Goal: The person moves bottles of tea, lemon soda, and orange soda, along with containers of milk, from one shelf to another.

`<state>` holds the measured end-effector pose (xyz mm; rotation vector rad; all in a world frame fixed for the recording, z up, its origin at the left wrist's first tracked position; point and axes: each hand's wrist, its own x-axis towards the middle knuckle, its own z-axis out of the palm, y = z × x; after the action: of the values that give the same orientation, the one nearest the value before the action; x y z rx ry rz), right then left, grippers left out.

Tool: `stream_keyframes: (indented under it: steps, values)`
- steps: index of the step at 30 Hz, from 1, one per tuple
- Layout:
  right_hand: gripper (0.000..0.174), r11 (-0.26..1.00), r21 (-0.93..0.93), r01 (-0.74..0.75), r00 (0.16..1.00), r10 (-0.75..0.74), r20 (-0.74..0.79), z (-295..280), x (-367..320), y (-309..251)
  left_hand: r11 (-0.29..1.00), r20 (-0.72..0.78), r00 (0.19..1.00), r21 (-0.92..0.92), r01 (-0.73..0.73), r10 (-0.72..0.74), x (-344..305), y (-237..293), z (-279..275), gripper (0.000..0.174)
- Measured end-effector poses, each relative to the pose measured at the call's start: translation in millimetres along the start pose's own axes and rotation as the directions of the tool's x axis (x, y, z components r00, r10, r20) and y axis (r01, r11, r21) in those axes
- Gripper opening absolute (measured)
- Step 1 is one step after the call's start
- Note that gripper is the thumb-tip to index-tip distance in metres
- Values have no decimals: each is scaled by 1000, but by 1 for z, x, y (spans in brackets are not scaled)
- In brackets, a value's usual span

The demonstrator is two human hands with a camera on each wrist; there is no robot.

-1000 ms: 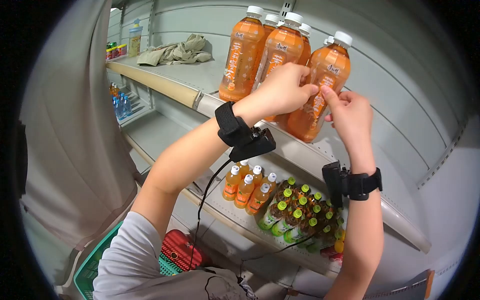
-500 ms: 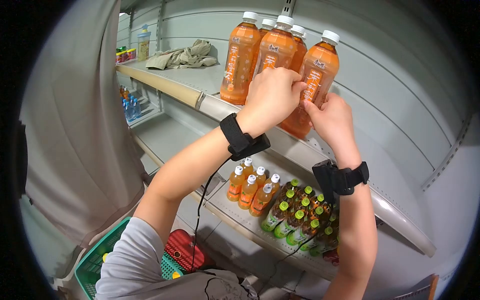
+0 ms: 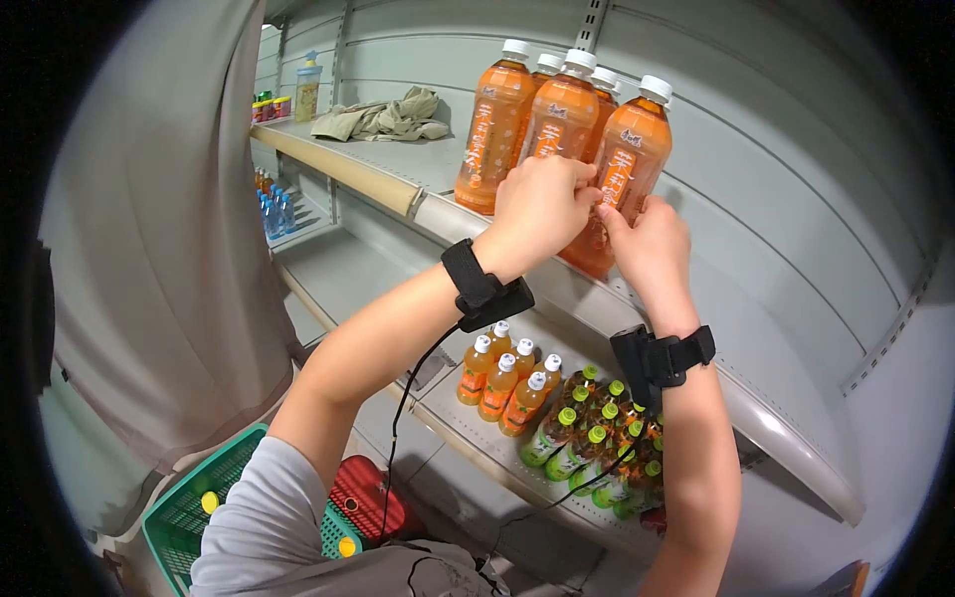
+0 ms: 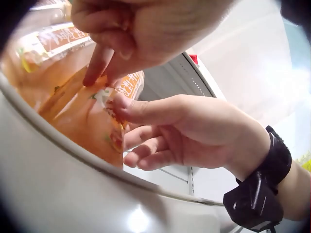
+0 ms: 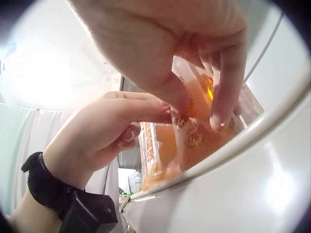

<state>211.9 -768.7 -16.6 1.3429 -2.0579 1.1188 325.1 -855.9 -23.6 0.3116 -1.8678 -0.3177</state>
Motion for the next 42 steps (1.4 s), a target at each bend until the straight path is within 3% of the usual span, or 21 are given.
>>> stream_keyframes:
  steps: [3, 5, 9, 11, 12, 13, 14, 15, 17, 19, 21, 23, 24, 25, 26, 29, 31, 33, 38, 41, 42]
  values:
    - [34, 994, -113, -9, 1000, 7, -14, 0, -1, -7, 1000, -28, 1000, 3, -10, 10, -7, -6, 5, 10]
    - [35, 998, 21, -56, 998, 55, 26, -2, -3, -11, 999, 25, 999, -7, 48, -48, -12, -10, 4, 11]
    - [37, 979, 118, -164, 985, 157, 70, -6, -13, -24, 998, 75, 996, -25, 51, -49, -21, -19, 2, 19]
    - [38, 963, 175, -204, 978, 192, 84, -12, -18, -22, 972, -160, 986, -233, 1, -39, -25, -27, 6, 17]
    - [39, 942, 232, -243, 969, 226, 97, -15, -22, -22, 973, -159, 987, -233, 1, -39, -28, -29, 3, 17]
    - [39, 942, 230, -243, 969, 226, 99, -20, -30, -24, 925, -201, 973, -379, 34, -118, -34, -31, -3, 16]
    - [38, 895, 362, -261, 964, 264, 41, -28, -40, -27, 853, -229, 952, -519, 56, -202, -40, -34, -9, 16]
    - [38, 832, 487, -265, 951, 310, -12, -35, -49, -28, 851, -227, 952, -522, 58, -204, -47, -37, -14, 16]
    - [36, 828, 502, -250, 948, 314, -46, -41, -67, -31, 829, -158, 928, -516, 215, -338, -61, -44, -23, 15]
    - [34, 820, 517, -247, 941, 331, -75, -45, -89, -33, 843, -235, 905, -499, 202, -356, -72, -57, -27, 15]
    - [30, 793, 599, -113, 936, 286, -203, -49, -115, -36, 767, -192, 890, -601, 227, -414, -88, -67, -41, 22]
    - [27, 759, 631, -160, 892, 386, -237, -50, -143, -30, 628, -119, 841, -721, 292, -527, -110, -76, -49, 26]
    - [26, 704, 686, -183, 868, 444, -224, -47, -158, -18, 627, -105, 844, -718, 302, -527, -122, -74, -52, 26]
    - [25, 645, 737, -203, 841, 500, -206, -42, -168, -10, 504, -18, 785, -776, 380, -619, -137, -70, -55, 31]
    - [23, 679, 708, -195, 822, 507, -260, -31, -174, -5, 368, 77, 713, -815, 448, -697, -148, -66, -56, 36]
    - [19, 648, 697, -306, 839, 530, -125, -19, -175, -25, 382, 157, 722, -762, 522, -674, -164, -45, -50, 42]
    - [19, 654, 691, -308, 826, 544, -147, -22, -179, -29, 386, 183, 745, -762, 519, -641, -160, -34, -53, 44]
    - [18, 682, 696, -226, 830, 509, -229, -26, -185, -27, 486, 118, 788, -729, 481, -604, -152, -24, -62, 47]
    - [15, 658, 723, -211, 750, 584, -312, -32, -197, -21, 489, 163, 839, -748, 449, -520, -155, -15, -61, 50]
    - [16, 645, 738, -199, 757, 580, -302, -37, -205, -20, 446, 313, 791, -691, 569, -526, -161, -4, -51, 51]
    - [17, 684, 703, -193, 740, 572, -353, -46, -212, -27, 510, 178, 824, -710, 485, -537, -163, 17, -65, 52]
